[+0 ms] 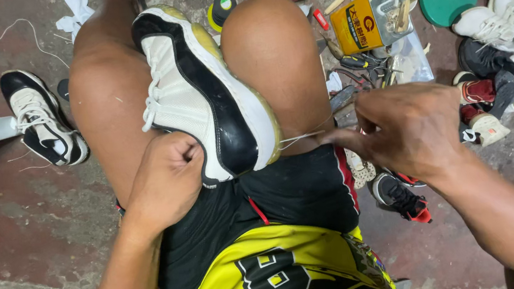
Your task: The person is hand-stitching a shoe using a needle and thread, pulling the thread through the sole and upper of the shoe.
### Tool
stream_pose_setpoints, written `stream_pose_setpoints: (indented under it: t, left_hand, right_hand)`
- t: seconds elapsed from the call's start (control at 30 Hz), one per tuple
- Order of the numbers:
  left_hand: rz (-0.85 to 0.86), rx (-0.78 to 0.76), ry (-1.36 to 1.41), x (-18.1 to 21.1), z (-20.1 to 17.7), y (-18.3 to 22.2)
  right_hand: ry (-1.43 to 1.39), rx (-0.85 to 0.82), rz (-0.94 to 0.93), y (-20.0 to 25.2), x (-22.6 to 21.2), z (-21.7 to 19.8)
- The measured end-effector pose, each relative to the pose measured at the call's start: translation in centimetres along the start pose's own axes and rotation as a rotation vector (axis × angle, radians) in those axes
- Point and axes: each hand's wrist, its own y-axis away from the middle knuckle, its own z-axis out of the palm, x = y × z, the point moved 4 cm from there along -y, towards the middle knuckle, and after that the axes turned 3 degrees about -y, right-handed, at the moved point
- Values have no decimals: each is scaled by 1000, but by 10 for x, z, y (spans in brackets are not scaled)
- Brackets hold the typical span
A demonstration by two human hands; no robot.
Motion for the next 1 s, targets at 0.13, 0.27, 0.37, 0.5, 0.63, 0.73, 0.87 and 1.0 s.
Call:
stream_pose_setpoints:
  t: [0.13, 0.27, 0.37, 0.5, 0.63, 0.73, 0.87, 1.0]
  left_hand:
    - [-158, 206, 13, 31, -21, 22]
    - [146, 595, -346, 88, -19, 57]
    - [444, 501, -543, 117, 10, 60]
    - [630, 336, -667, 128, 43, 41]
    - [659, 328, -673, 122, 51, 26]
    - [601, 261, -501, 114, 44, 26]
    - [489, 288, -304, 107, 33, 28]
    - [202, 254, 124, 96, 27, 30]
  right_hand:
    - [-75, 23, 41, 12, 16, -6]
    - [-219, 24, 61, 19, 9, 0]
    - [-265, 8, 39, 11, 0, 3]
    - [-353, 23, -16, 8, -10, -1]
    - [-294, -1, 34, 6, -6, 5]
    - [-309, 42, -146, 4, -11, 10]
    - [-659, 8, -213, 4, -19, 29]
    - [-913, -199, 10, 16, -21, 60]
